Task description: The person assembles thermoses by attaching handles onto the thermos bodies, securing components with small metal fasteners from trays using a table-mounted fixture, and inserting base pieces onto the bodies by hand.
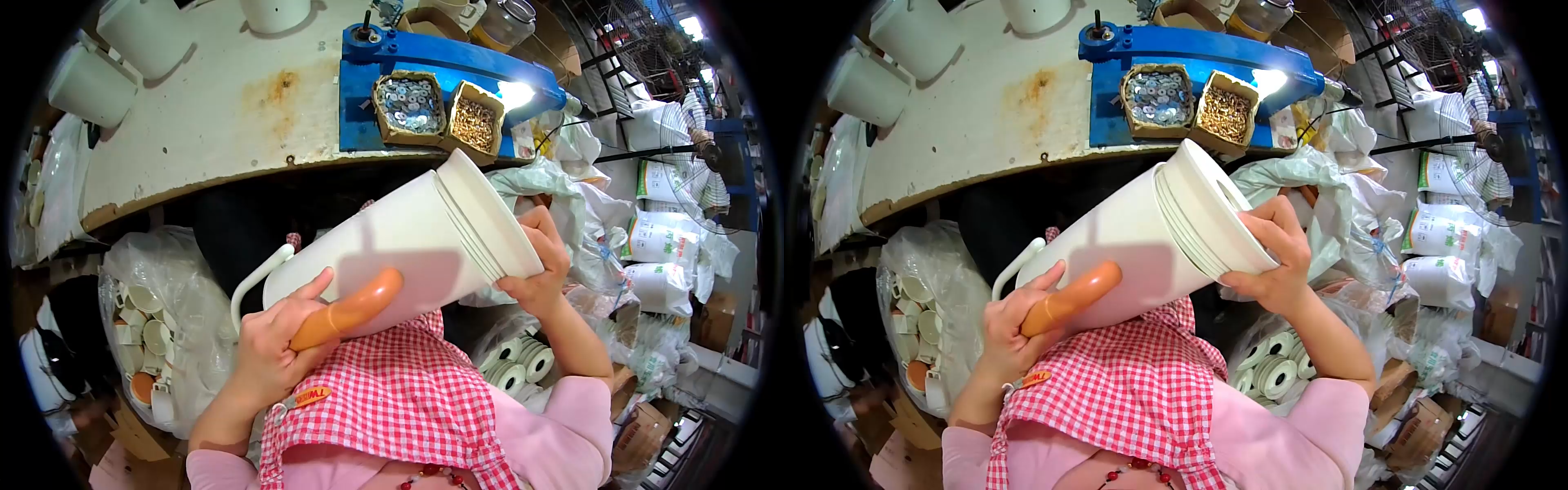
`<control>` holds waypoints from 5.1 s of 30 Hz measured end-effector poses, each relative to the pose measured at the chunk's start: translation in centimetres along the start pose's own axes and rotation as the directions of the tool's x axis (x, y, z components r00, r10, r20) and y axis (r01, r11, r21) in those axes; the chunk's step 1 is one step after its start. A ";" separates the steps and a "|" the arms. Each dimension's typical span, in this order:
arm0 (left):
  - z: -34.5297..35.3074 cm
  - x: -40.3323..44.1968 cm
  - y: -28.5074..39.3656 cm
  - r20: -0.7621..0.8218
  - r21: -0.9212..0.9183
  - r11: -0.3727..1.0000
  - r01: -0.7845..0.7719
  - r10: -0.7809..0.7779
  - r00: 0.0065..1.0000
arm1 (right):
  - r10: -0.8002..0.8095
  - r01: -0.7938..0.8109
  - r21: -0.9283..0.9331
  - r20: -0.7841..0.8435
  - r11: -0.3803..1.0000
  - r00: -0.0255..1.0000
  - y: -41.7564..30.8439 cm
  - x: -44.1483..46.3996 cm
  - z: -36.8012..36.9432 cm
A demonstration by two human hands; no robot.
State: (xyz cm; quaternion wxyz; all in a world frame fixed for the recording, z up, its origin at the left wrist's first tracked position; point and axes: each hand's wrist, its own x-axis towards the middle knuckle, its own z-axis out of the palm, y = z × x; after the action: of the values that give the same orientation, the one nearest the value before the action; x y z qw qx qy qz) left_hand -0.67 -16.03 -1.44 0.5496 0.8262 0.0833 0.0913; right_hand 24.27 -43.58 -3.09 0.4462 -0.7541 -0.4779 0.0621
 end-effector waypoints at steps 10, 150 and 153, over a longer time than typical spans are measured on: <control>0.9 -0.7 -0.9 -0.012 0.045 0.996 -0.076 0.077 0.997 | 0.096 -0.097 -0.024 -0.030 0.995 0.995 -1.0 2.1 3.6; -4.2 0.2 -12.3 -0.573 -0.079 0.973 0.217 -0.222 0.789 | 0.128 -0.067 -0.472 0.099 0.879 0.987 12.2 20.0 11.4; -4.1 0.1 -12.1 -0.578 -0.076 0.973 0.216 -0.220 0.786 | 0.203 -0.158 -0.394 0.073 0.905 0.977 11.3 19.5 10.6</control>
State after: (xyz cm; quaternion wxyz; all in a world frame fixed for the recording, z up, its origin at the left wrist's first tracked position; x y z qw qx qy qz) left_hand -1.97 -7.74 -11.08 0.5066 0.7417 0.3421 0.2762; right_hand 36.75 -23.57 -11.15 0.2536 -0.8634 -0.4333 0.0503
